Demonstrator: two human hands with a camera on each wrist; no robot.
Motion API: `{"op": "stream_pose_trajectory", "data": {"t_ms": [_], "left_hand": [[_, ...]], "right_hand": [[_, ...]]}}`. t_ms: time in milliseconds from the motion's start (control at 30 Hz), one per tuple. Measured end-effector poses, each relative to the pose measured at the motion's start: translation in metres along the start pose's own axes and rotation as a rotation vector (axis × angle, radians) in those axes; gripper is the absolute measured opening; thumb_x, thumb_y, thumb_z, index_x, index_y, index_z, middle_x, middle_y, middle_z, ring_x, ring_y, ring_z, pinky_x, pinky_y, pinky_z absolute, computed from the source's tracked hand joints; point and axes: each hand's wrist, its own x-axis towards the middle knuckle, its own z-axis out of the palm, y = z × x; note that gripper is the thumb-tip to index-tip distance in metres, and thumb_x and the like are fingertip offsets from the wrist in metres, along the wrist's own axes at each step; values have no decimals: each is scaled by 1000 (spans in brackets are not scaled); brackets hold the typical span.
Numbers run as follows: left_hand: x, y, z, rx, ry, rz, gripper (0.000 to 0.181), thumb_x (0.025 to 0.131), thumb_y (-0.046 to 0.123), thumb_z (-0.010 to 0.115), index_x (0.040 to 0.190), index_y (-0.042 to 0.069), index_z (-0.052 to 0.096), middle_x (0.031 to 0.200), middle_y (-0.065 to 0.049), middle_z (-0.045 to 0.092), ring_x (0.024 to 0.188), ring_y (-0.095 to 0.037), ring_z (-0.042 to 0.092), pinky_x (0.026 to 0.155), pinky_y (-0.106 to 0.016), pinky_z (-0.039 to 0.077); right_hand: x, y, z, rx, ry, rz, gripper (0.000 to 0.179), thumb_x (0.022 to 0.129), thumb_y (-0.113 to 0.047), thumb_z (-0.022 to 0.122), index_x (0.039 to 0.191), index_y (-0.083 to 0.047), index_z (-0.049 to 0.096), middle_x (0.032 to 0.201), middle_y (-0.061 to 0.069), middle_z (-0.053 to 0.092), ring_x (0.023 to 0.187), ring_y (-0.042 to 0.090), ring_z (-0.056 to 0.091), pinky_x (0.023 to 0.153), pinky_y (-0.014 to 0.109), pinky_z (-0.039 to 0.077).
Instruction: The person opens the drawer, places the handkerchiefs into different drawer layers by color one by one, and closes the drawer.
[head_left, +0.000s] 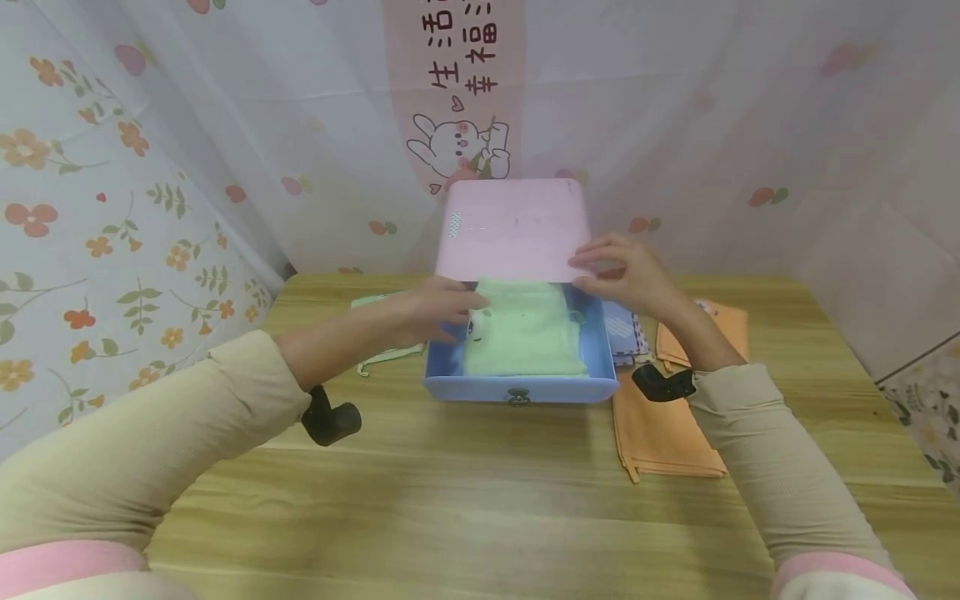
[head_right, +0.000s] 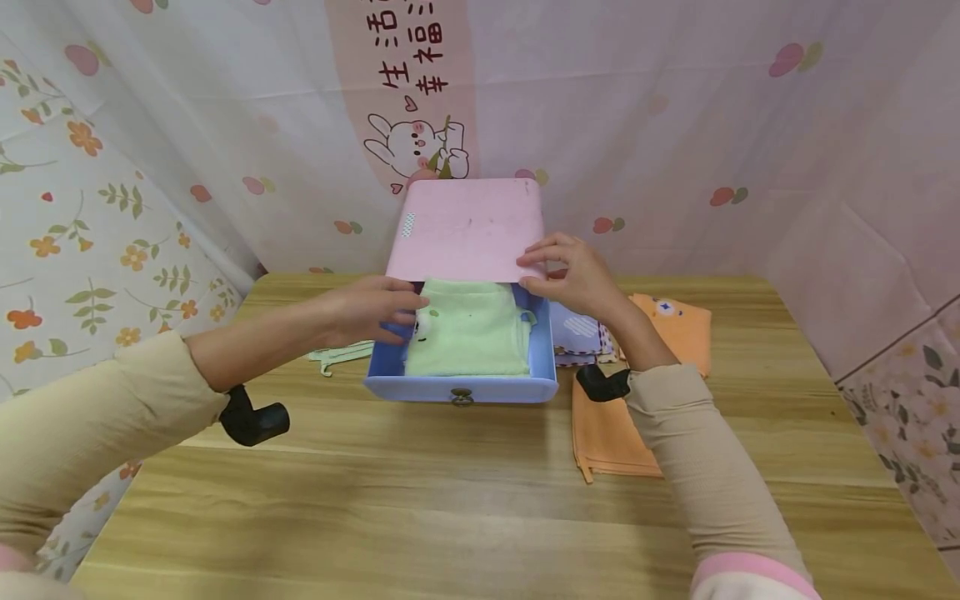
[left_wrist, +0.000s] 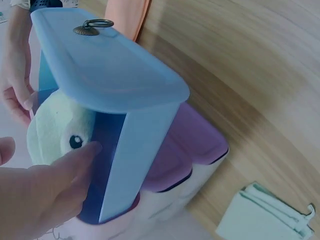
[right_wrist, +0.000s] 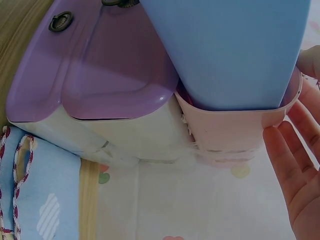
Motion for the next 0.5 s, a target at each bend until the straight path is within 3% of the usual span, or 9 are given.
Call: {"op": "stream_pose_trajectory", "data": {"t_ms": [367, 500], "left_hand": [[-15, 1, -8, 21, -37, 43, 53, 91, 19, 50, 132, -3, 26, 136, -15, 31, 124, -30, 33, 95, -43, 38], [-19, 0, -8, 47, -45, 56, 57, 91, 20, 50, 136, -1, 22, 137, -14, 30, 123, -29, 34, 93, -41, 41]], "right_hand": [[0, 1, 0, -16, 0, 14, 27, 78, -7, 67, 104, 1, 64, 108, 9, 54, 101, 20, 48, 81, 33, 49], [0, 1, 0, 13, -1, 36, 28, 78, -7, 67, 105, 0, 63, 108, 9, 53, 102, 23, 50, 82, 34, 49]]}}
